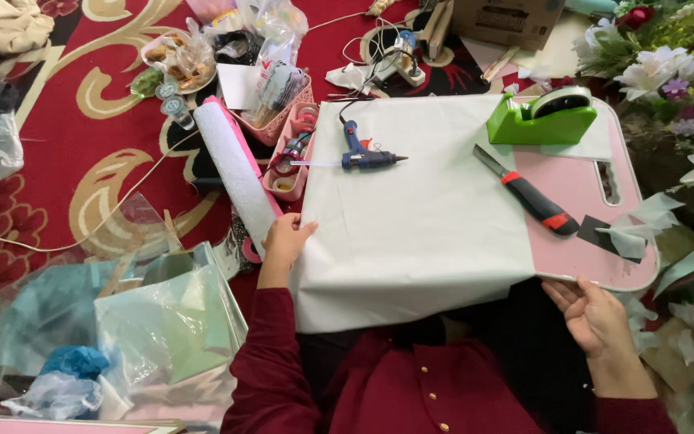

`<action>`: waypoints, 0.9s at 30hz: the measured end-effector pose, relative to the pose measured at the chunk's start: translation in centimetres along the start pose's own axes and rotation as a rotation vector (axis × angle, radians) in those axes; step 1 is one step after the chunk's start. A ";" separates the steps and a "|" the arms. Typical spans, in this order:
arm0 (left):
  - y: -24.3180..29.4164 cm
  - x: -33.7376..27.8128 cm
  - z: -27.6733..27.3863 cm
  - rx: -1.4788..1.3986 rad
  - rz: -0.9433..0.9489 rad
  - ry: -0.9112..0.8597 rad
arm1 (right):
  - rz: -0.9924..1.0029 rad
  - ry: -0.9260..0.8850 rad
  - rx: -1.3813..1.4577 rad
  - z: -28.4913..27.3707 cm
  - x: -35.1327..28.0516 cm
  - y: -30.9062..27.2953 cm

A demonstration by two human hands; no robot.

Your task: The person cuts a piece of white fabric using a utility knife on a pink cutting board. They smooth the fabric, cut a small square, and then fold and cut the larger piece of fabric.

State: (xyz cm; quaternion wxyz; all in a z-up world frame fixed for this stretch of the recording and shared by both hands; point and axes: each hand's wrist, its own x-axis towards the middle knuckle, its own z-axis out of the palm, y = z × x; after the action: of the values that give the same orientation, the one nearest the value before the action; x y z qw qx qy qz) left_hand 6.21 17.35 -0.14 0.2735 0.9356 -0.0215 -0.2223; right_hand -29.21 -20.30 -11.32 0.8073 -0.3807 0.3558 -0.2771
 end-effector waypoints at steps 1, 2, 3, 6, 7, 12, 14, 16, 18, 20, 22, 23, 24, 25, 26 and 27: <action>0.0 -0.1 0.0 -0.003 0.002 0.002 | -0.004 -0.003 -0.001 -0.5 0.1 0.3; 0.0 -0.2 0.0 0.003 0.005 -0.004 | -0.023 -0.012 0.021 -0.9 0.2 0.7; 0.0 -0.3 0.0 0.004 0.007 -0.007 | -0.042 -0.029 0.039 -1.2 0.6 0.9; -0.5 0.0 0.0 0.014 0.014 -0.025 | -0.056 0.021 0.033 -1.5 0.2 1.3; -0.6 0.1 0.0 0.008 0.013 -0.014 | -0.059 0.008 0.032 -1.1 -0.1 1.1; -1.5 1.8 0.7 0.080 0.042 -0.008 | 0.063 -0.001 -0.287 3.0 -4.2 -2.0; -0.4 0.1 0.2 0.132 0.066 0.041 | 0.215 0.040 -0.519 3.9 -5.7 -3.9; 1.2 -1.4 -0.2 0.184 0.091 0.100 | 0.361 0.076 -0.745 4.9 -5.7 -5.8; 2.8 -3.2 -0.3 0.270 0.302 0.401 | 0.129 -0.070 -1.062 5.7 -5.2 -7.5; 3.2 -2.5 2.0 0.260 0.477 0.465 | -0.096 -0.114 -1.309 12.2 -4.6 -9.2; 3.6 -3.1 4.7 0.236 0.653 0.523 | -0.333 -0.161 -1.554 18.3 -3.6 -9.5; 4.1 -3.6 5.8 0.230 0.763 0.388 | -0.524 -0.333 -1.474 21.4 -2.7 -8.8; 4.5 -4.2 6.9 0.223 0.871 0.251 | -0.713 -0.497 -1.372 24.6 -1.9 -8.1; 5.1 -5.4 6.9 0.225 0.869 0.256 | -0.717 -0.502 -1.369 26.4 0.4 -6.0; 5.7 -6.6 6.9 0.232 0.868 0.190 | -0.869 -0.609 -1.395 28.4 2.6 -4.0; 6.3 -7.7 6.8 0.241 0.868 0.126 | -1.024 -0.718 -1.410 30.4 4.9 -1.9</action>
State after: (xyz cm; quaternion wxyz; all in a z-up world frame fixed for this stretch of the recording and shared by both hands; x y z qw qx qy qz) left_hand -3.13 9.87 1.16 0.2315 0.8768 -0.4206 -0.0257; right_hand -2.74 -12.19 2.38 0.2320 -0.9541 -0.0391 -0.1852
